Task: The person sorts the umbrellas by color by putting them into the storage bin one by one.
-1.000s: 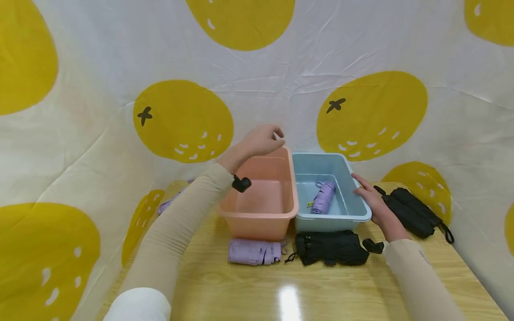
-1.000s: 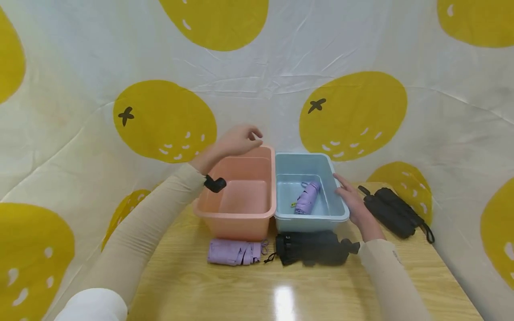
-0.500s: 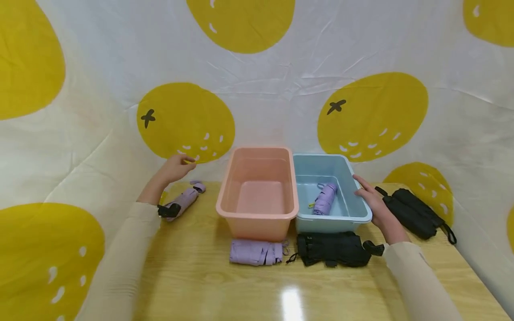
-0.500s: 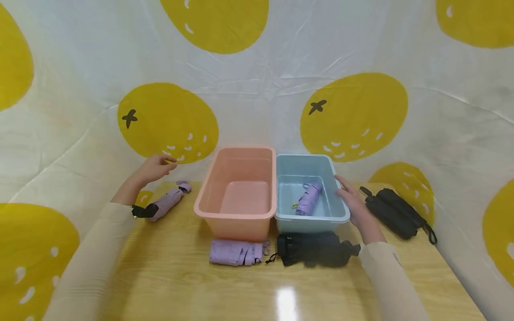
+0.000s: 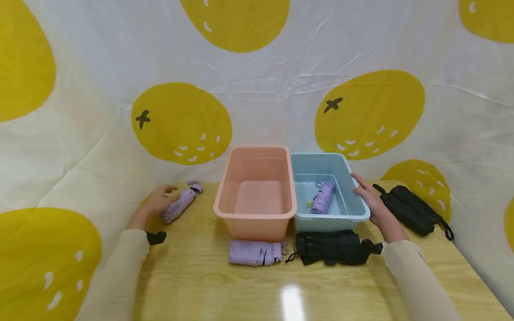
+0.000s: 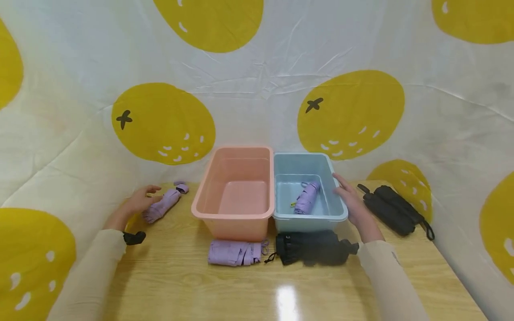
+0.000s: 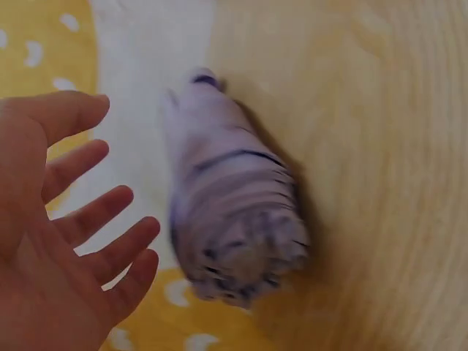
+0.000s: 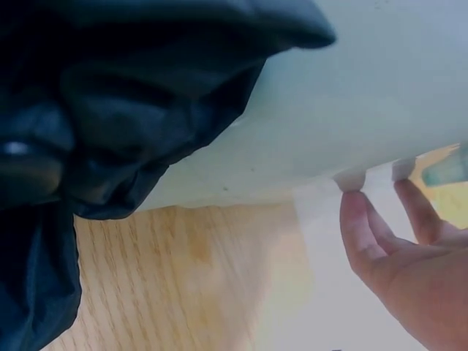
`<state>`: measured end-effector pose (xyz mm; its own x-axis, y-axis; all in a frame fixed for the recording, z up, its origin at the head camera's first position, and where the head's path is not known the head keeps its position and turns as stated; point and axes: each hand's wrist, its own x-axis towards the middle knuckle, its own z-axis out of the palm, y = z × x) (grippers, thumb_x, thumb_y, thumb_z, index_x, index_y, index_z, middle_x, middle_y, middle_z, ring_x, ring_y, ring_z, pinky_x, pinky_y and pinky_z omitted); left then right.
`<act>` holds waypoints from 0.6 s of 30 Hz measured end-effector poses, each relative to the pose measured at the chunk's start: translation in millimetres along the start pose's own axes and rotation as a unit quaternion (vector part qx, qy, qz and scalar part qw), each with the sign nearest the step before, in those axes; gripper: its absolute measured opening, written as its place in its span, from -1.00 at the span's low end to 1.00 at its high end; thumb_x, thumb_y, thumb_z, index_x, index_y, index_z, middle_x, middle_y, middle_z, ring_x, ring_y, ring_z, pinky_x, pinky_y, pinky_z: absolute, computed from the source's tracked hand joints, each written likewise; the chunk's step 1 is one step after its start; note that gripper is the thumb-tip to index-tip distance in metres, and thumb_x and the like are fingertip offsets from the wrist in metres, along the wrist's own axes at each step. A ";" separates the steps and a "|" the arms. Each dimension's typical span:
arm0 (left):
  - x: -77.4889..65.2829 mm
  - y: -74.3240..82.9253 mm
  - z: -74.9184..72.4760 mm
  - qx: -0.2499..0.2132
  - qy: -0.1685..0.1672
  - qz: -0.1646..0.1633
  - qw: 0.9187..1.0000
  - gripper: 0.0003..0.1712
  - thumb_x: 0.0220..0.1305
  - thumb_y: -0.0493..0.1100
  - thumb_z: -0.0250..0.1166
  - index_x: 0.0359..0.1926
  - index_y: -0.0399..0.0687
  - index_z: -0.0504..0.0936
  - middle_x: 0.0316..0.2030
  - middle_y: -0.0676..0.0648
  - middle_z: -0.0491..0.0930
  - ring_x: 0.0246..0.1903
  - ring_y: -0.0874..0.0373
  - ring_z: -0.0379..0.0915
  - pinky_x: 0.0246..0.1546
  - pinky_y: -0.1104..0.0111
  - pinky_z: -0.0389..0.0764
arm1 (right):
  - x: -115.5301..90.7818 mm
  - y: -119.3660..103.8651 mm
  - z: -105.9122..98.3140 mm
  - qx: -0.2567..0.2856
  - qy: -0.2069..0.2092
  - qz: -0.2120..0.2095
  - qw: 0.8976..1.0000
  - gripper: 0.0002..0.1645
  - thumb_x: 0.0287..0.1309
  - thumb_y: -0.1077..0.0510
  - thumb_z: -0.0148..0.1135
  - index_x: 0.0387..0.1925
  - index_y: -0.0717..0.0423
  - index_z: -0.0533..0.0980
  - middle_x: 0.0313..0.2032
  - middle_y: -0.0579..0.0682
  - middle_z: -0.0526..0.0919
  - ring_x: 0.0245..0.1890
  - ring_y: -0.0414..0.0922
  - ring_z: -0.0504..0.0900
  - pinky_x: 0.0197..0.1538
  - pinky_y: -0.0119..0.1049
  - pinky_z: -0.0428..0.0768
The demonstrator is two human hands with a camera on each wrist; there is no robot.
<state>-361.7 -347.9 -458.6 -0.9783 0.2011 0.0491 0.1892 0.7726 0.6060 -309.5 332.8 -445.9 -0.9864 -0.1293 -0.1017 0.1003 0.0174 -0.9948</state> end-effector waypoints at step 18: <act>13.5 -35.7 38.7 0.024 0.033 -0.012 0.999 -0.23 0.19 -0.06 0.39 0.33 -0.30 0.33 0.22 -0.45 0.32 0.16 -0.34 0.27 0.08 -0.14 0.34 | 8.6 14.0 -7.8 -0.005 0.000 0.004 1.000 -0.26 0.50 0.17 -0.23 0.54 -0.25 -0.22 0.49 0.21 -0.36 0.29 0.21 0.07 0.01 -0.19 0.51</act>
<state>-378.4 -349.4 -510.3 -0.9857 0.1430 0.0889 0.1681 0.8045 0.5696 -317.5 339.7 -460.6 -0.9854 -0.1297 -0.1099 0.1070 0.0290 -0.9938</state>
